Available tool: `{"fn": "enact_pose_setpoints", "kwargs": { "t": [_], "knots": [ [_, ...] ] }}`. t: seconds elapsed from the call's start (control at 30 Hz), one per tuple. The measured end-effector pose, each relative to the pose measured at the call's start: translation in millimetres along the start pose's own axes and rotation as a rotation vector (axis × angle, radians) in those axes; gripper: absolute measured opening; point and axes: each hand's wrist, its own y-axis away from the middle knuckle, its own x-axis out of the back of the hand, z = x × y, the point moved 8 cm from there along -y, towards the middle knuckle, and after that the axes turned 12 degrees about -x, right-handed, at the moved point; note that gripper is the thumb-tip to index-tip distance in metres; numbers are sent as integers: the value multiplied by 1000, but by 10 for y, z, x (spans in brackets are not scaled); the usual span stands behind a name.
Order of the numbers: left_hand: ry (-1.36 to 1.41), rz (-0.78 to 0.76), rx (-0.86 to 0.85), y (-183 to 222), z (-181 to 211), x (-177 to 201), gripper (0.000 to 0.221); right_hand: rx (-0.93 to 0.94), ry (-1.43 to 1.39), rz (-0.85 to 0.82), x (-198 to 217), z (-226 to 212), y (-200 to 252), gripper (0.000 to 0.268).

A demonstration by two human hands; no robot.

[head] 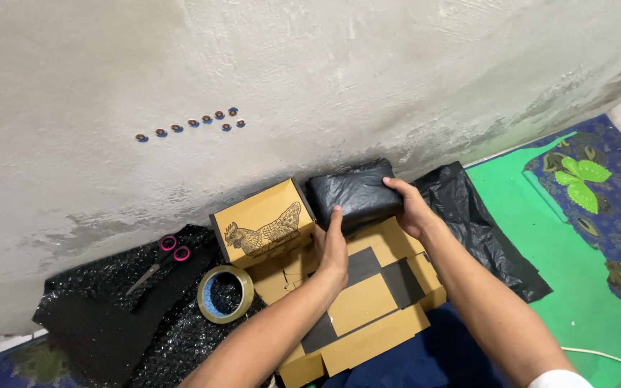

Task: Wrapping small items in black plastic and bubble wrap for shipping

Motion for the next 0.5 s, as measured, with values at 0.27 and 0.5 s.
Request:
{"fn": "enact_pose_setpoints", "kwargs": {
  "t": [0.27,0.5],
  "knots": [
    [7,-150,-8,-25,-349,53,105,3,26,33,-71,12,-27,76],
    [-5,-413,56,348,-455,-211,97,3,173,50,-260,-100,313,82]
  ]
}}
